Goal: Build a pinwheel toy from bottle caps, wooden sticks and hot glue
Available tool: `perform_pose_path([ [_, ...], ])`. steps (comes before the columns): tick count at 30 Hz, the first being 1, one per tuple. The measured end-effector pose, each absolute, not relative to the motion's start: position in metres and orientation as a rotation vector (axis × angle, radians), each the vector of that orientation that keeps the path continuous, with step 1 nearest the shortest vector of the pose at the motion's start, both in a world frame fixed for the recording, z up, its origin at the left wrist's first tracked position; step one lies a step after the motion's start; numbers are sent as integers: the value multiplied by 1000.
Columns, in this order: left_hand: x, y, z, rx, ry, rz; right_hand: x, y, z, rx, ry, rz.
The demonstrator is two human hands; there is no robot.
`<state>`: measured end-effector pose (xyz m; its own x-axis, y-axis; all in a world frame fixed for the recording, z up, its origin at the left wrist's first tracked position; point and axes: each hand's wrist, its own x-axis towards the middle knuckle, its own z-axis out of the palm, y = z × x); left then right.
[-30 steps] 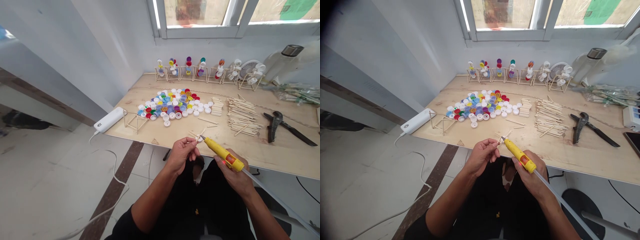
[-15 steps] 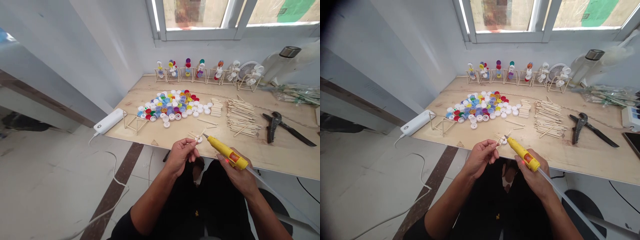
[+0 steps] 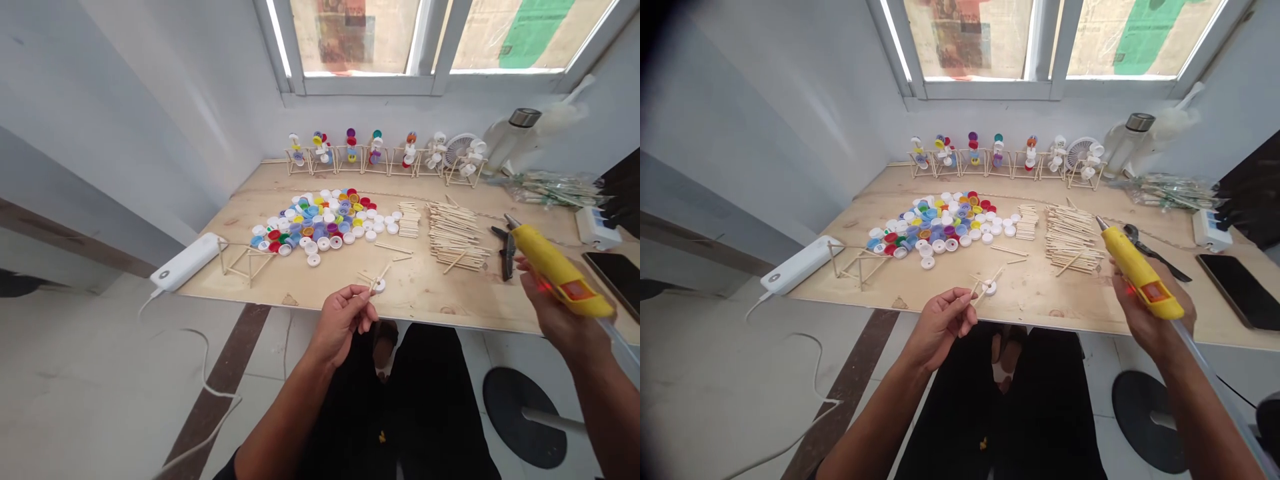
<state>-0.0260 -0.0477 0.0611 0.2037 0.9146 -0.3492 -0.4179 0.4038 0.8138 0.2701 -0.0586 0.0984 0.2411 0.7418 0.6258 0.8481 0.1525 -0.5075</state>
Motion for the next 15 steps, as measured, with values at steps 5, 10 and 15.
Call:
perform_pose_path([
  [5, -20, -49, 64, 639, 945, 1003, 342, -40, 68, -1612, -1891, -450],
  [10, -16, -51, 64, 632, 926, 988, 394, -31, 40, -1892, -2146, -497],
  [15, -15, -53, 62, 610, 902, 973, 408, -27, 35, -2061, -2192, -432],
])
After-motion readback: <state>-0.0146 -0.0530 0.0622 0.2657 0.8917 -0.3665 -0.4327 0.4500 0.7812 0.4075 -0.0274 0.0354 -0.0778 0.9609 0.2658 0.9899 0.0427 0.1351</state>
